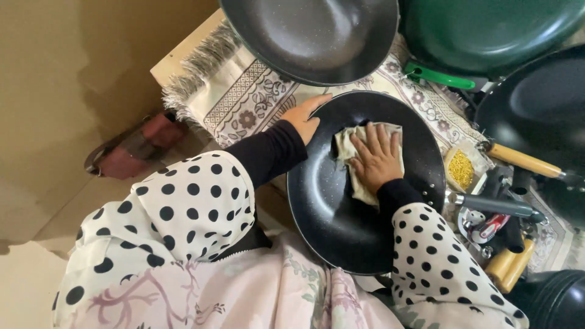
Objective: Assembling handles onto various pans and wiping the finished products with a cloth.
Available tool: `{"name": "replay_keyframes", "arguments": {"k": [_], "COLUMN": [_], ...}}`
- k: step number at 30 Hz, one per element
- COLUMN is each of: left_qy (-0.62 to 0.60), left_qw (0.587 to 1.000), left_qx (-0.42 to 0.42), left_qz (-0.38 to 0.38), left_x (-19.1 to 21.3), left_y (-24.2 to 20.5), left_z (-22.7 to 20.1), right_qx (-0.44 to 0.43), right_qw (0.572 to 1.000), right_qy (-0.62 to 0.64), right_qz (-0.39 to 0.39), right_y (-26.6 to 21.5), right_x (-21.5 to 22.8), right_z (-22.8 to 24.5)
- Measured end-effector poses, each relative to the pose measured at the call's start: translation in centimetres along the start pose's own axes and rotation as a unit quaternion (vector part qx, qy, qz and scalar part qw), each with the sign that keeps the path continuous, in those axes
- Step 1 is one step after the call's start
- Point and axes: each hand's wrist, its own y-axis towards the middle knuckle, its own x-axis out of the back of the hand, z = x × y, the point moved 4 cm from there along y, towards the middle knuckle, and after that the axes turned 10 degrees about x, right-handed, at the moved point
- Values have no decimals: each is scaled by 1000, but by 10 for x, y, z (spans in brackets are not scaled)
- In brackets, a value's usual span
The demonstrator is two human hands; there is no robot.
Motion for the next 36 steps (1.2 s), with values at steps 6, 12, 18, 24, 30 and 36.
{"name": "replay_keyframes", "arguments": {"k": [6, 12, 18, 24, 30, 36], "left_qy": [-19, -53, -38, -12, -34, 4], "left_qw": [999, 996, 998, 999, 998, 999], "left_qx": [14, 13, -2, 5, 29, 24], "left_qz": [-39, -67, -58, -53, -44, -35], "left_x": [-12, -6, -5, -12, -10, -5], "left_y": [20, 1, -2, 5, 3, -3], "left_z": [25, 16, 12, 18, 9, 6], "right_qx": [36, 238, 241, 90, 55, 185], "right_qw": [987, 905, 970, 980, 998, 978], "right_qy": [30, 282, 36, -117, -15, 35], "right_qz": [-154, -212, 16, 131, -34, -89], "right_y": [64, 10, -124, -84, 28, 24], "right_x": [7, 33, 7, 0, 3, 9], "right_z": [80, 182, 92, -20, 36, 128]}}
